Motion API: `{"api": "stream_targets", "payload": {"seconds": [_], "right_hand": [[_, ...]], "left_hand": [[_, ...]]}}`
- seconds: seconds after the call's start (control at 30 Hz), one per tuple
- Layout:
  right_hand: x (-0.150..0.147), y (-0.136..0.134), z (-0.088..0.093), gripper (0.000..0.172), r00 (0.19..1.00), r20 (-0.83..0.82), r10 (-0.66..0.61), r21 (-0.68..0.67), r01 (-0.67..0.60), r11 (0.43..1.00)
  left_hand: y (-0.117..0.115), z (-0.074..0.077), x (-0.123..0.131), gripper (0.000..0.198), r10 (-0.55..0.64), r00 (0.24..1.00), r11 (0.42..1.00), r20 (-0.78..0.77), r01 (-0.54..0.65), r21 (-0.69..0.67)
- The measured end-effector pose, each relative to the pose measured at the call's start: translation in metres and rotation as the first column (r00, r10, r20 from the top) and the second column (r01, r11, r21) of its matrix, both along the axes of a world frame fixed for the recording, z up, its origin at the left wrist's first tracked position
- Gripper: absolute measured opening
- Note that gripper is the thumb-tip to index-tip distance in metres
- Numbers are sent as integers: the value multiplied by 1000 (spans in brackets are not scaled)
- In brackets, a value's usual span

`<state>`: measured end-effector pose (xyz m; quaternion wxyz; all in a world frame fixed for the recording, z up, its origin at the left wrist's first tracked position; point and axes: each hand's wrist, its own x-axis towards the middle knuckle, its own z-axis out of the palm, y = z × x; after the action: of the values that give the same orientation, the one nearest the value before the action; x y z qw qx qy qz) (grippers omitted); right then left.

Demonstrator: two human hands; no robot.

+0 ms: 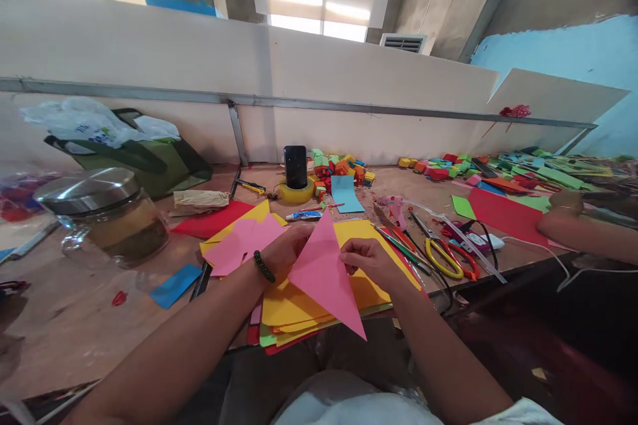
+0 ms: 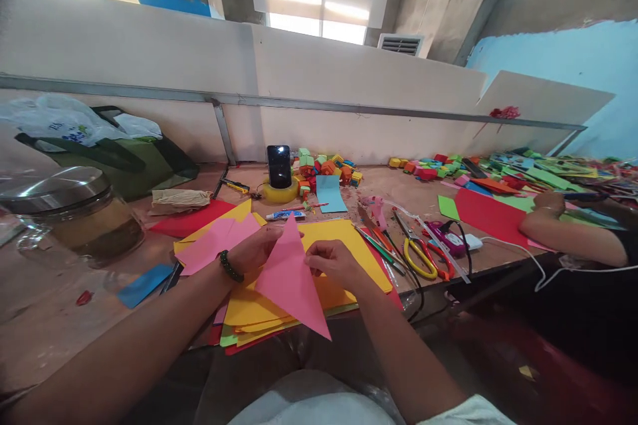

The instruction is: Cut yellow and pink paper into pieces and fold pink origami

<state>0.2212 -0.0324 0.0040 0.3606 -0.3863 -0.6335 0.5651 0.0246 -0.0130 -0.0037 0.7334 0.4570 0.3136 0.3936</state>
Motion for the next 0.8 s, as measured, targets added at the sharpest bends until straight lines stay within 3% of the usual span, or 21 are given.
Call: {"api": "stream_targets", "payload": {"seconds": [0.13, 0.3, 0.5, 0.63, 0.8], "right_hand": [[-7, 1, -5, 18, 989, 129, 77, 61, -86, 994], [2, 8, -23, 15, 984, 175, -34, 135, 11, 991], [40, 6, -41, 19, 961, 246, -123, 168, 82, 982], [63, 2, -34, 25, 961, 248, -122, 109, 98, 989], [55, -7, -12, 32, 930, 156, -332, 223, 294, 929]], "left_hand": [[-1, -5, 2, 31, 43, 995, 999, -94, -45, -12], [2, -8, 5, 32, 217, 973, 976, -74, -217, 13], [12, -6, -2, 35, 426, 905, 905, -18, -425, 7], [12, -8, 0, 37, 472, 881, 881, 13, -472, 0], [7, -8, 8, 37, 487, 873, 873, 31, -487, 4]]}}
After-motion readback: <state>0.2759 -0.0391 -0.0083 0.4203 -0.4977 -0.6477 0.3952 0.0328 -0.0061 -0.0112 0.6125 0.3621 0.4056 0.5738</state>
